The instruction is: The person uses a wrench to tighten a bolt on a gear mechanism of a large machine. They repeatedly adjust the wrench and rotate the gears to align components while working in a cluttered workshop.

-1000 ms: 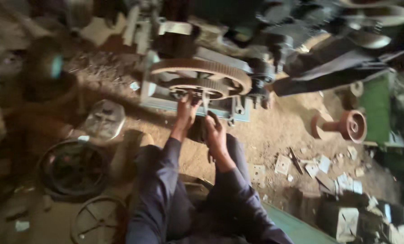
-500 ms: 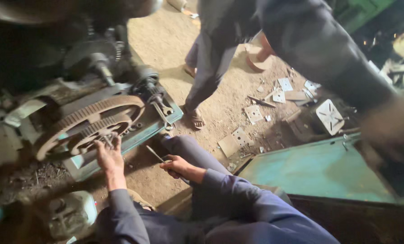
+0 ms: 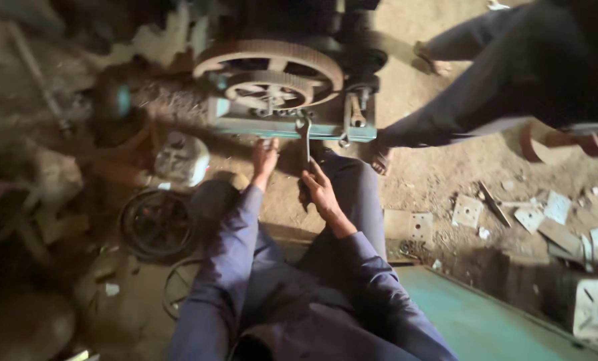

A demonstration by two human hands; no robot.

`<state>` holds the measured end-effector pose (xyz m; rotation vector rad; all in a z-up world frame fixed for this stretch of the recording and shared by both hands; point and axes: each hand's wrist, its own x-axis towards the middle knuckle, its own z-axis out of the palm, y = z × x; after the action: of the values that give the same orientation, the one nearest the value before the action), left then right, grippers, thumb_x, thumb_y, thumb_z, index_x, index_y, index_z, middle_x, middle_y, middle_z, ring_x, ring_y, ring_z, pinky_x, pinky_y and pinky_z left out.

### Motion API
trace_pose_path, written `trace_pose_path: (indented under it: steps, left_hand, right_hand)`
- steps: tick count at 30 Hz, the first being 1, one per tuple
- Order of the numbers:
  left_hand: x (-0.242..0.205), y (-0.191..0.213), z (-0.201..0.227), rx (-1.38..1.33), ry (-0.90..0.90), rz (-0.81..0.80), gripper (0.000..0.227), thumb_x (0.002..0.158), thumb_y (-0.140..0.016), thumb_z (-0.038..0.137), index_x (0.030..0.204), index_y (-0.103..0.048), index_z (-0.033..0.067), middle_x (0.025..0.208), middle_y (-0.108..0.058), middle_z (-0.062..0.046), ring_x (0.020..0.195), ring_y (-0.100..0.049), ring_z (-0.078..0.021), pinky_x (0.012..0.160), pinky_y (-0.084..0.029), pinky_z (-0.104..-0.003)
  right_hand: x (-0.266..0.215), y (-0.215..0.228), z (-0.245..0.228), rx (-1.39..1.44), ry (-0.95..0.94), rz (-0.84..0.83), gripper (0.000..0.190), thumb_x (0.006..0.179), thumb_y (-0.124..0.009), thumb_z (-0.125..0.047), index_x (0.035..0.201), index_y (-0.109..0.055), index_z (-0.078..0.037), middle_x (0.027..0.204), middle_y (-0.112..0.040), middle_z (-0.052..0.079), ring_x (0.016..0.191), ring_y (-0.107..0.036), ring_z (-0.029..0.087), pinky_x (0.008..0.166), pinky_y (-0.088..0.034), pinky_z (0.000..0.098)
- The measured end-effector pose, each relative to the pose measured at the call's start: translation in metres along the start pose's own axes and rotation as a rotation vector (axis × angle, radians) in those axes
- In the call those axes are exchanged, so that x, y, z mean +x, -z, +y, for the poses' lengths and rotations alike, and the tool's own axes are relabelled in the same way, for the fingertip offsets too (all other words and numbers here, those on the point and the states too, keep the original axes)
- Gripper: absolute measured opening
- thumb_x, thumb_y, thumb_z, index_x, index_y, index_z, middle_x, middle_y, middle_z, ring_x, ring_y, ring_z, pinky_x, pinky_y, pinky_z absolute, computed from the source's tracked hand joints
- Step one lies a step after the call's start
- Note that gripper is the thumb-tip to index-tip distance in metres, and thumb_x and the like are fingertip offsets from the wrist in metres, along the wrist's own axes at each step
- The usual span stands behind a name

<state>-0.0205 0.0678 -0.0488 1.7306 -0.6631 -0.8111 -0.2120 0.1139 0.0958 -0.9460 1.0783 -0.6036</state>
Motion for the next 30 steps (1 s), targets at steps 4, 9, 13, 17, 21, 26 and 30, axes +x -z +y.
trace_pose_path:
  steps: [4, 9, 13, 17, 21, 26, 30]
  left_hand:
    - [-0.018, 0.005, -0.002, 0.106, -0.042, -0.119, 0.038, 0.111, -0.064, 0.032, 0.095, -0.074, -0.0009, 0.074, -0.074, -0.016, 0.062, -0.067, -0.0219, 0.063, -0.05, -0.037]
    - [-0.058, -0.004, -0.009, 0.586, -0.734, -0.041, 0.021, 0.101, -0.062, 0.025, 0.114, -0.067, 0.0095, 0.103, -0.069, -0.018, 0.095, -0.067, -0.0367, 0.082, -0.053, -0.049]
    - [-0.083, -0.006, -0.004, 0.582, -0.49, -0.284, 0.04, 0.095, -0.066, 0.037, 0.113, -0.064, 0.0012, 0.108, -0.069, -0.025, 0.1, -0.066, -0.0433, 0.089, -0.052, -0.054]
    - [-0.097, -0.008, 0.004, 0.779, -0.458, -0.544, 0.065, 0.094, -0.067, 0.048, 0.126, -0.056, -0.0077, 0.114, -0.062, -0.034, 0.107, -0.061, -0.0478, 0.093, -0.052, -0.051]
    - [-0.105, -0.002, 0.0, 0.823, -0.422, -0.653, 0.063, 0.094, -0.065, 0.049, 0.125, -0.056, -0.0054, 0.122, -0.06, -0.033, 0.118, -0.057, -0.0475, 0.102, -0.049, -0.05]
    - [-0.106, 0.001, 0.002, 0.908, -0.154, -0.745, 0.058, 0.092, -0.066, 0.046, 0.129, -0.055, 0.0029, 0.136, -0.053, -0.029, 0.123, -0.055, -0.0467, 0.102, -0.047, -0.052]
    - [-0.116, 0.003, 0.007, 0.946, -0.145, -0.774, 0.057, 0.092, -0.068, 0.045, 0.129, -0.055, 0.0033, 0.14, -0.05, -0.03, 0.125, -0.055, -0.0466, 0.103, -0.047, -0.053]
  right_hand:
    - [-0.016, -0.02, -0.039, -0.764, 1.152, 0.029, 0.053, 0.113, -0.052, -0.014, 0.164, -0.039, -0.015, 0.117, -0.061, 0.023, 0.104, -0.064, 0.037, 0.081, -0.056, 0.0423]
    - [-0.018, -0.01, -0.077, -1.293, 1.249, -0.354, 0.063, 0.091, -0.069, -0.014, 0.15, -0.049, -0.01, 0.095, -0.059, 0.013, 0.082, -0.063, 0.03, 0.071, -0.054, 0.0422]
    - [0.027, 0.017, -0.103, -1.307, 1.657, -0.39, 0.059, 0.09, -0.073, -0.019, 0.144, -0.053, -0.005, 0.102, -0.064, 0.015, 0.078, -0.064, 0.028, 0.06, -0.051, 0.0388]
    - [0.057, 0.028, -0.104, -1.417, 0.998, -0.01, 0.056, 0.093, -0.067, -0.017, 0.147, -0.053, -0.013, 0.098, -0.062, 0.013, 0.076, -0.065, 0.034, 0.061, -0.052, 0.0441]
    - [0.034, 0.025, -0.073, -1.391, 0.989, -0.097, 0.061, 0.088, -0.067, -0.011, 0.147, -0.052, -0.008, 0.1, -0.063, 0.015, 0.073, -0.066, 0.035, 0.058, -0.054, 0.0454]
    - [0.057, 0.03, -0.069, -1.419, 1.143, -0.14, 0.061, 0.09, -0.065, -0.025, 0.147, -0.051, -0.007, 0.1, -0.062, 0.019, 0.075, -0.066, 0.038, 0.064, -0.055, 0.0479]
    - [0.089, 0.029, -0.053, -1.188, 0.742, 0.107, 0.043, 0.104, -0.057, -0.033, 0.143, -0.058, -0.014, 0.113, -0.073, 0.019, 0.088, -0.07, 0.041, 0.071, -0.054, 0.0493]
